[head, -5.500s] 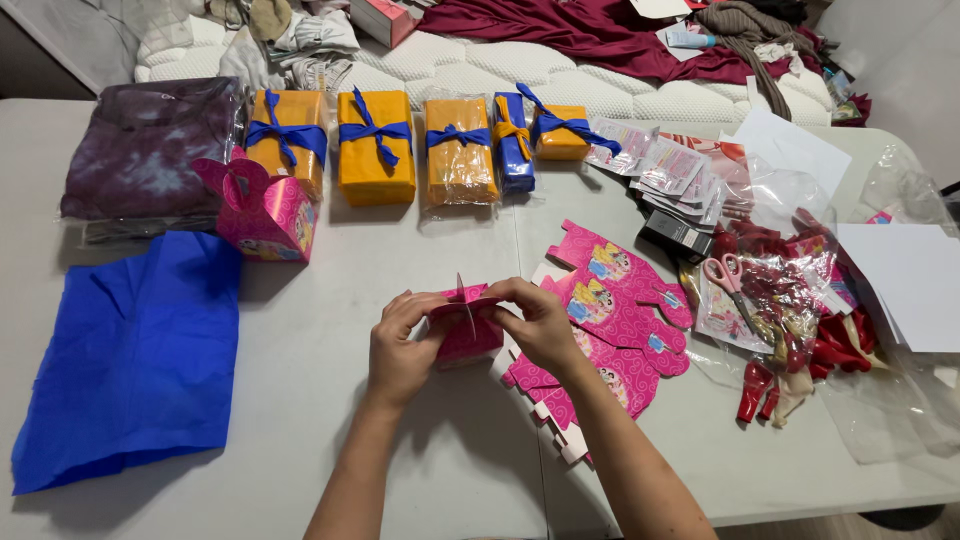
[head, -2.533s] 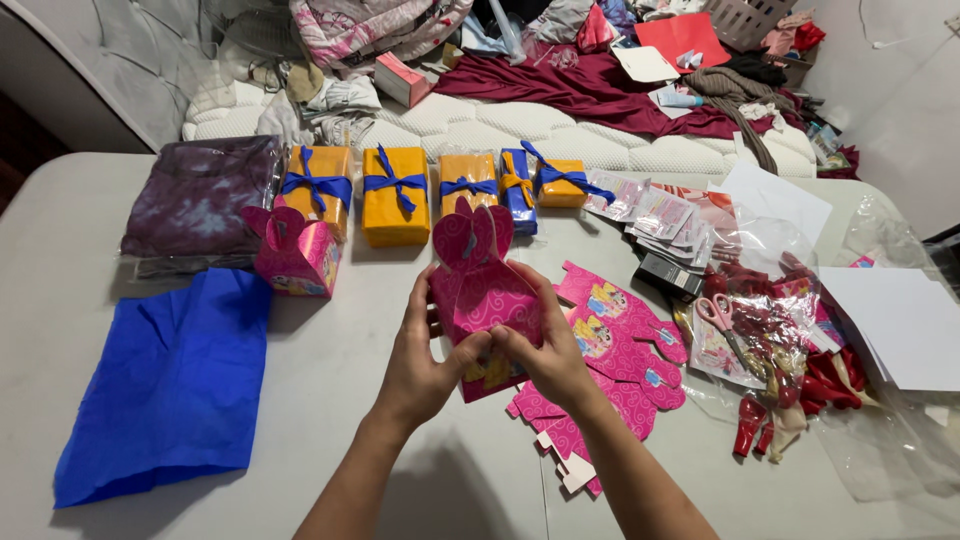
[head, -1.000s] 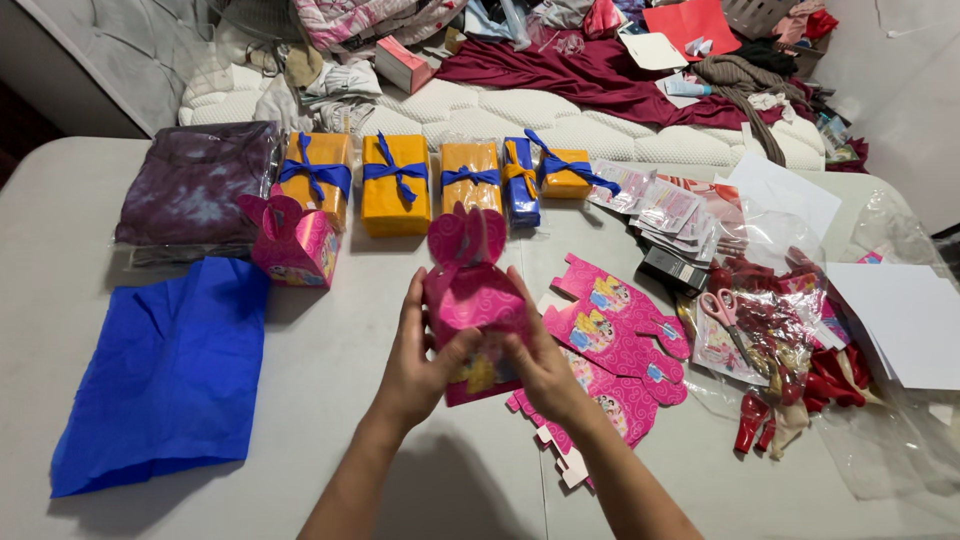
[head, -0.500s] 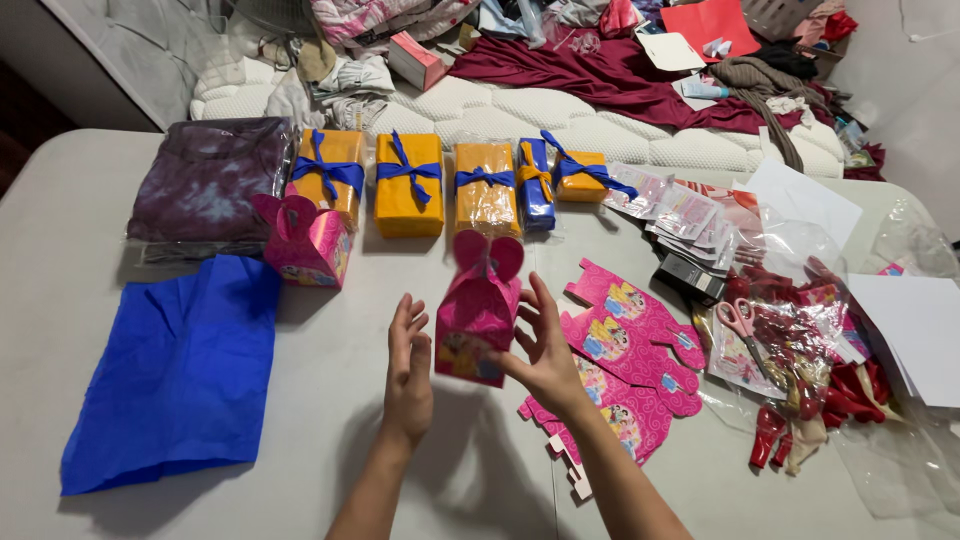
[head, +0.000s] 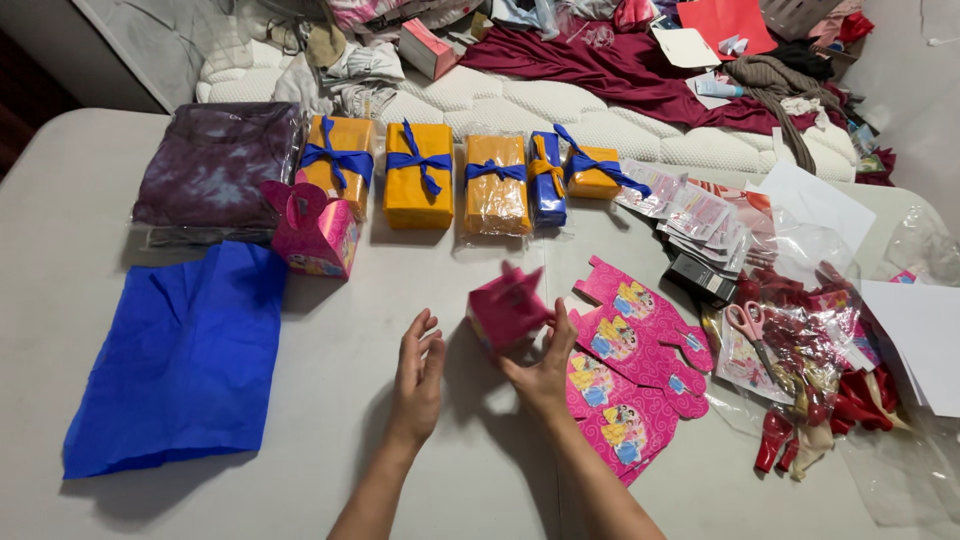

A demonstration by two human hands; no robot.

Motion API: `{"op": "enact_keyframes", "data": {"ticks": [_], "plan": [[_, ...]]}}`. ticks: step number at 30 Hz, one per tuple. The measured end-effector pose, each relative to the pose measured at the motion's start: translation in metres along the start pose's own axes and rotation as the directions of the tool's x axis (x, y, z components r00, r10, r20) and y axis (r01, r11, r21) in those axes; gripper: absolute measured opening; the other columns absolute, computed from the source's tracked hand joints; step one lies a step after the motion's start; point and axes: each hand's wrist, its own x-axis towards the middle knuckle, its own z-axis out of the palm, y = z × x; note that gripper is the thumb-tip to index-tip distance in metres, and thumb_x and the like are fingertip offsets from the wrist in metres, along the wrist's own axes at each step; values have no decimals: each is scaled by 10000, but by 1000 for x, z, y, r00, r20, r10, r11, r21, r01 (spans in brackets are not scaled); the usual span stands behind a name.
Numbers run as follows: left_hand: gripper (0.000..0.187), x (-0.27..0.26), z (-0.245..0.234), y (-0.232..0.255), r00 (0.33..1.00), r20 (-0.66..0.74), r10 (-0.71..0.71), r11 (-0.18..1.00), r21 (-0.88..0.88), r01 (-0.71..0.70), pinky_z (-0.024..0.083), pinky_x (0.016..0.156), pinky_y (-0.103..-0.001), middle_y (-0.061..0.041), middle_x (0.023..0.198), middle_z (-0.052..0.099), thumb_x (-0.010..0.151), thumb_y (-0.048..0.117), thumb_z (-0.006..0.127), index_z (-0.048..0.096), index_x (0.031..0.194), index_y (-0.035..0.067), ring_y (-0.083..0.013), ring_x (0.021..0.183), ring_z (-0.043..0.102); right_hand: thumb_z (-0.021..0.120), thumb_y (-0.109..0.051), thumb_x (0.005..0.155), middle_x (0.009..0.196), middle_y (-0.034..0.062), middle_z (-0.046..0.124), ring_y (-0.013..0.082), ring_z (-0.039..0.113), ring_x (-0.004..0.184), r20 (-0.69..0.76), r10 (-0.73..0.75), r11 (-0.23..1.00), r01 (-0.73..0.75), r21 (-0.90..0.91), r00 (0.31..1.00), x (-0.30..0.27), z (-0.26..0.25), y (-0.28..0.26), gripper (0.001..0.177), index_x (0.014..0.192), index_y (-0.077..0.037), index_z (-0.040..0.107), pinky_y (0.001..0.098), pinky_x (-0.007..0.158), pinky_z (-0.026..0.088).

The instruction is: The person assembles pink pre-cut cardboard gift boxes by folding along scored lines and tucking flaps to form the box shape. They place a small round sticker on the top of each assembled box and set it on the table. The person repeats this process for multiple boxes.

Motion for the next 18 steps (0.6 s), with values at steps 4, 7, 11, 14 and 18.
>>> {"op": "enact_keyframes", "data": {"ticks": [4, 7, 11, 14, 18], "plan": [[661, 0, 5, -7, 1000, 7, -2, 1000, 28, 2, 430, 1049, -367, -121, 1543, 466, 1025, 451, 474, 342, 1559, 84, -251, 1377, 509, 851, -292, 785, 1351, 146, 424, 289, 465, 1290, 52, 19, 1000, -20, 17, 998, -5, -7, 4, 1047, 1610, -92, 238, 447, 1154, 377], [651, -2, 11, -11, 1000, 5, -4, 1000, 30, 4, 433, 1068, -376, -134, 1554, 469, 1022, 411, 507, 346, 1557, 76, -258, 1385, 513, 697, -264, 950, 1482, 168, 416, 291, 434, 1408, 71, 51, 980, -64, 188, 996, -3, -10, 8, 830, 1627, -91, 249, 460, 1235, 314], [694, -7, 23, -11, 999, 54, 10, 996, 90, -15, 441, 1101, -384, -155, 1577, 440, 994, 359, 580, 323, 1562, 55, -270, 1432, 470, 577, -213, 1011, 1643, 179, 328, 271, 317, 1526, 200, 121, 930, -181, 319, 972, 0, -15, 11, 718, 1624, -80, 229, 433, 1249, 226], [759, -7, 28, -12, 990, 124, 67, 987, 135, -84, 412, 1108, -398, -179, 1610, 377, 974, 321, 633, 277, 1578, 30, -298, 1461, 414, 537, -195, 1030, 1663, 165, 314, 258, 290, 1549, 284, 163, 875, -271, 400, 945, -7, -15, 9, 673, 1623, -75, 240, 405, 1260, 211], [785, -4, 35, -20, 985, 143, 93, 989, 100, -108, 450, 1076, -379, -159, 1500, 527, 940, 304, 671, 299, 1575, 30, -270, 1350, 554, 564, -203, 1016, 1622, 183, 386, 280, 376, 1509, 308, 146, 868, -271, 415, 940, -16, -13, -1, 653, 1605, -86, 306, 433, 1236, 293]]}}
